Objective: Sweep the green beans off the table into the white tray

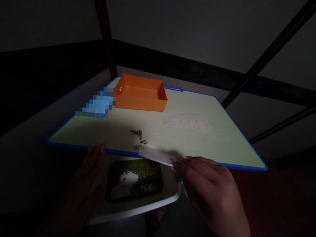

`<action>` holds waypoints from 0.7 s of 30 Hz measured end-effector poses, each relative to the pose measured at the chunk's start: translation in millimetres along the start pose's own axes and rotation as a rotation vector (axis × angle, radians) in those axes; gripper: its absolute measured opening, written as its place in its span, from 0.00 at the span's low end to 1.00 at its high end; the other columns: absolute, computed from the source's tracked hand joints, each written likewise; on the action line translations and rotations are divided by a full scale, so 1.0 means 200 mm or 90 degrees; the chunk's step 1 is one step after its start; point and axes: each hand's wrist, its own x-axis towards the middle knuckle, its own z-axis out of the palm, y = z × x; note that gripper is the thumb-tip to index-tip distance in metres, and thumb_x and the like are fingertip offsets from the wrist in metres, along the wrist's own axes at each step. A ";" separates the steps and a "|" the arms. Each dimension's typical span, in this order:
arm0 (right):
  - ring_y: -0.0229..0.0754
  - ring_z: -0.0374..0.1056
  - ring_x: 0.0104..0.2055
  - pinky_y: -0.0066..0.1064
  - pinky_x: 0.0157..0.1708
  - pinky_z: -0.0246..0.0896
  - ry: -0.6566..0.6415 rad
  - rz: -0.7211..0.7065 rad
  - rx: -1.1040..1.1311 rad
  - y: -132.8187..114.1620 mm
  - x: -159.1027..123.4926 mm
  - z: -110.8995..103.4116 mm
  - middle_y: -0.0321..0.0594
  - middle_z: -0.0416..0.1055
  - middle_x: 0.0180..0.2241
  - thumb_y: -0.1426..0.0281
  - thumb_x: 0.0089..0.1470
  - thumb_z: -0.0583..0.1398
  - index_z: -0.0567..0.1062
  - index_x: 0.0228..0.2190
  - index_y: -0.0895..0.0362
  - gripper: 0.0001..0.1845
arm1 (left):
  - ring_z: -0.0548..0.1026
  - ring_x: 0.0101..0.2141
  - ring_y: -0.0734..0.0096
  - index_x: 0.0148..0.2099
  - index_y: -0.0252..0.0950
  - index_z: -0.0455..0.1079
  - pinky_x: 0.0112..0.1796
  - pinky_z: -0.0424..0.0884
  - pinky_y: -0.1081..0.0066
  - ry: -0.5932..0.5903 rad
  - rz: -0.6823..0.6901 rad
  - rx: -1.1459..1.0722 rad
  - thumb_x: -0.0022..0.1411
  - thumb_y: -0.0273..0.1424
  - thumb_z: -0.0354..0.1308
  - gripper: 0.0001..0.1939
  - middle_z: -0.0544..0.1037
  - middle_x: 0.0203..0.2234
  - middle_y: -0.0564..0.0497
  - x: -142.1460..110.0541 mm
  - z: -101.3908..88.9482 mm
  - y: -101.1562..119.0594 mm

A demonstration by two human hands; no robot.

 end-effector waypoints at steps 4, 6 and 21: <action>0.50 0.77 0.36 0.42 0.33 0.74 -0.015 0.001 -0.002 0.00 0.01 0.00 0.46 0.81 0.37 0.75 0.63 0.53 0.78 0.42 0.63 0.14 | 0.44 0.68 0.57 0.69 0.55 0.37 0.61 0.54 0.48 -0.004 0.002 -0.001 0.65 0.36 0.45 0.33 0.44 0.71 0.55 0.01 0.01 0.00; 0.50 0.77 0.35 0.42 0.32 0.74 -0.025 0.012 0.000 0.00 0.01 0.00 0.46 0.81 0.37 0.76 0.62 0.53 0.78 0.43 0.62 0.14 | 0.44 0.68 0.57 0.69 0.55 0.37 0.61 0.53 0.48 -0.005 0.000 -0.001 0.65 0.36 0.45 0.33 0.44 0.71 0.56 0.01 0.01 0.00; 0.49 0.76 0.36 0.38 0.33 0.73 -0.077 0.097 -0.048 0.04 0.02 0.04 0.44 0.81 0.40 0.78 0.52 0.65 0.79 0.45 0.60 0.16 | 0.43 0.69 0.62 0.68 0.56 0.37 0.62 0.51 0.52 -0.009 -0.007 -0.003 0.66 0.36 0.44 0.32 0.42 0.71 0.59 0.01 0.01 0.00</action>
